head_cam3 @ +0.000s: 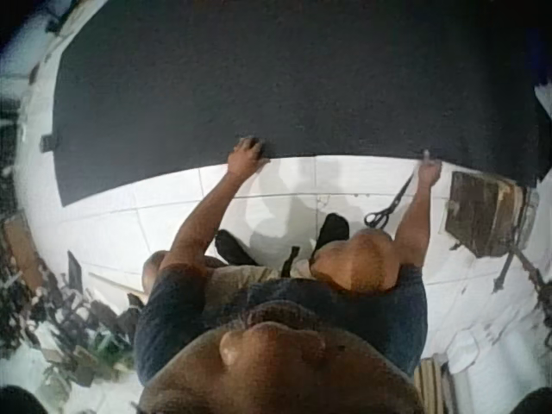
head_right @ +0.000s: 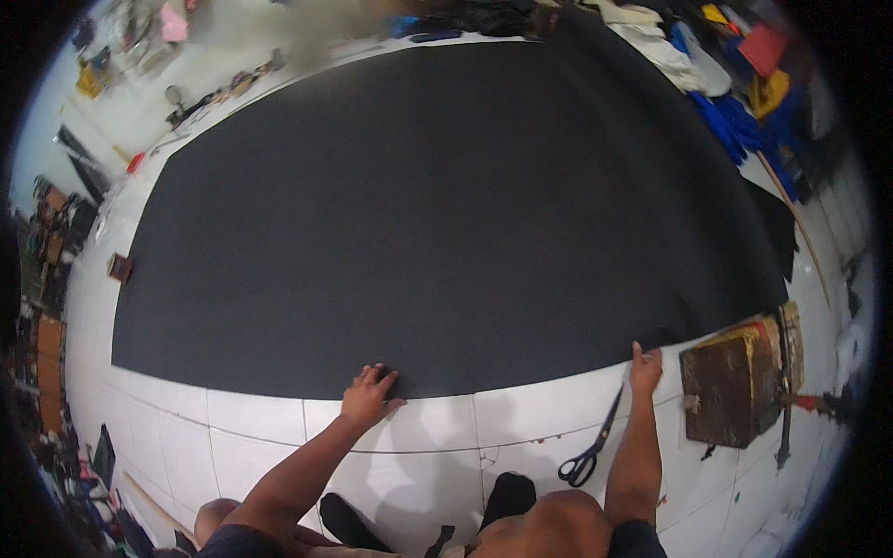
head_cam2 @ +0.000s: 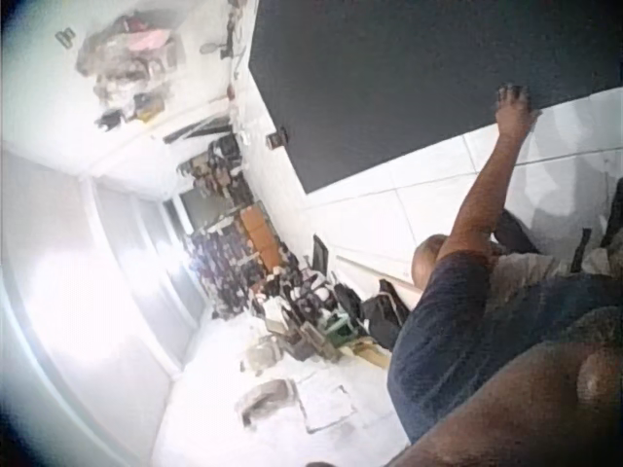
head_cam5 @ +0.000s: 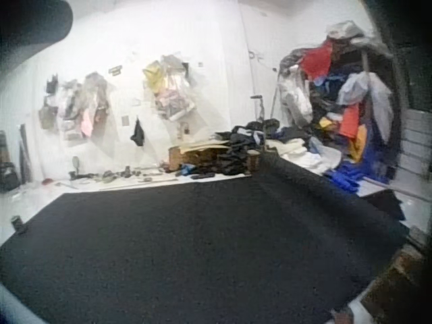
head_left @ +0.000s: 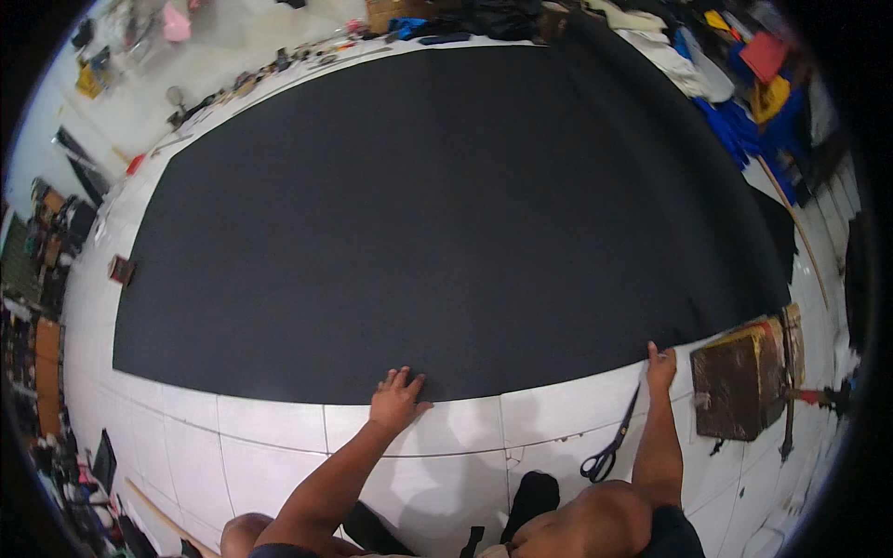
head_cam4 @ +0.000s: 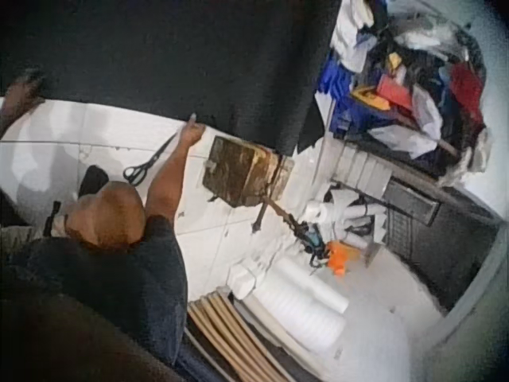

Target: The person sits on the floor and uses shears to cut a large black fabric sheet into smaller rectangular pieces. The person repeatedly folds, aligns, and cuts the fabric, then moves the cut pieces aside.

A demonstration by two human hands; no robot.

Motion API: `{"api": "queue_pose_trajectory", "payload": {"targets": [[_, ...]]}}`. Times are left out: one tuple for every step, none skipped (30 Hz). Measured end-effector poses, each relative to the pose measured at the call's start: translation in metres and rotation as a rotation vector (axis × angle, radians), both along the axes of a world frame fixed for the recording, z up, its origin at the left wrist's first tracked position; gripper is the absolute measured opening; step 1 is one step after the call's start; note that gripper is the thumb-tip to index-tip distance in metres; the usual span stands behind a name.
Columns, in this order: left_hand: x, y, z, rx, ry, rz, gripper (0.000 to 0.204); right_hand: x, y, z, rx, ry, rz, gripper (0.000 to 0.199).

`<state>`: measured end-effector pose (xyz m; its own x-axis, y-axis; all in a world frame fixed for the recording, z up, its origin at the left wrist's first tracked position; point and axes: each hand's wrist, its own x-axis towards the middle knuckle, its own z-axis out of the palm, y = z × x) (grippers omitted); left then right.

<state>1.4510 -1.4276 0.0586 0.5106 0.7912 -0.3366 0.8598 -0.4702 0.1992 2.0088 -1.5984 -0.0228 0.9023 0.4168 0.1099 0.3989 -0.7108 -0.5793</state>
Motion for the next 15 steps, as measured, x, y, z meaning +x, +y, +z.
{"api": "queue_pose_trajectory", "payload": {"targets": [[0.003,0.002,0.002,-0.027,-0.006,0.012,0.063,-0.006,-0.004,0.009,-0.030,0.083,-0.038,0.054],[-0.001,0.002,0.007,-0.047,0.002,0.034,0.063,-0.027,-0.013,0.011,0.133,-0.136,0.130,0.054],[-0.012,0.000,0.005,-0.030,0.009,0.013,0.061,-0.061,-0.019,0.022,0.028,-0.077,0.094,0.050],[-0.019,0.001,-0.003,-0.013,0.005,-0.014,0.060,-0.088,-0.036,0.021,0.017,-0.119,0.187,0.043],[-0.022,0.002,-0.009,0.003,-0.005,-0.055,0.059,-0.118,-0.057,0.027,-0.174,0.054,0.200,0.037],[-0.017,0.004,-0.012,0.060,-0.027,-0.087,0.059,-0.140,-0.083,0.034,-0.187,0.239,0.280,0.036],[-0.013,0.002,-0.017,0.108,-0.046,-0.128,0.059,-0.169,-0.103,0.038,-0.291,0.261,0.272,0.040],[-0.002,0.001,-0.017,0.155,-0.075,-0.180,0.058,-0.189,-0.124,0.037,-0.297,0.222,0.313,0.043],[0.009,0.000,-0.015,0.149,-0.111,-0.258,0.056,-0.201,-0.147,0.033,-0.301,0.189,0.344,0.047],[0.026,0.002,-0.012,0.126,-0.170,-0.290,0.056,-0.194,-0.171,0.017,-0.206,0.055,0.397,0.048],[0.042,-0.002,-0.012,0.086,-0.244,-0.333,0.056,-0.192,-0.185,0.010,-0.137,-0.089,0.438,0.050],[0.057,-0.006,-0.012,0.039,-0.318,-0.389,0.056,-0.199,-0.190,-0.009,0.254,0.184,0.276,0.049],[0.062,-0.015,-0.018,0.014,-0.295,-0.332,0.054,-0.208,-0.189,-0.009,0.357,0.470,0.144,0.046],[0.072,-0.019,-0.021,-0.008,-0.292,-0.290,0.053,-0.205,-0.200,-0.013,0.139,0.430,0.051,0.047],[0.063,-0.020,-0.027,0.065,-0.332,-0.270,0.049,-0.215,-0.195,0.000,-0.110,0.455,0.109,0.051]]}}
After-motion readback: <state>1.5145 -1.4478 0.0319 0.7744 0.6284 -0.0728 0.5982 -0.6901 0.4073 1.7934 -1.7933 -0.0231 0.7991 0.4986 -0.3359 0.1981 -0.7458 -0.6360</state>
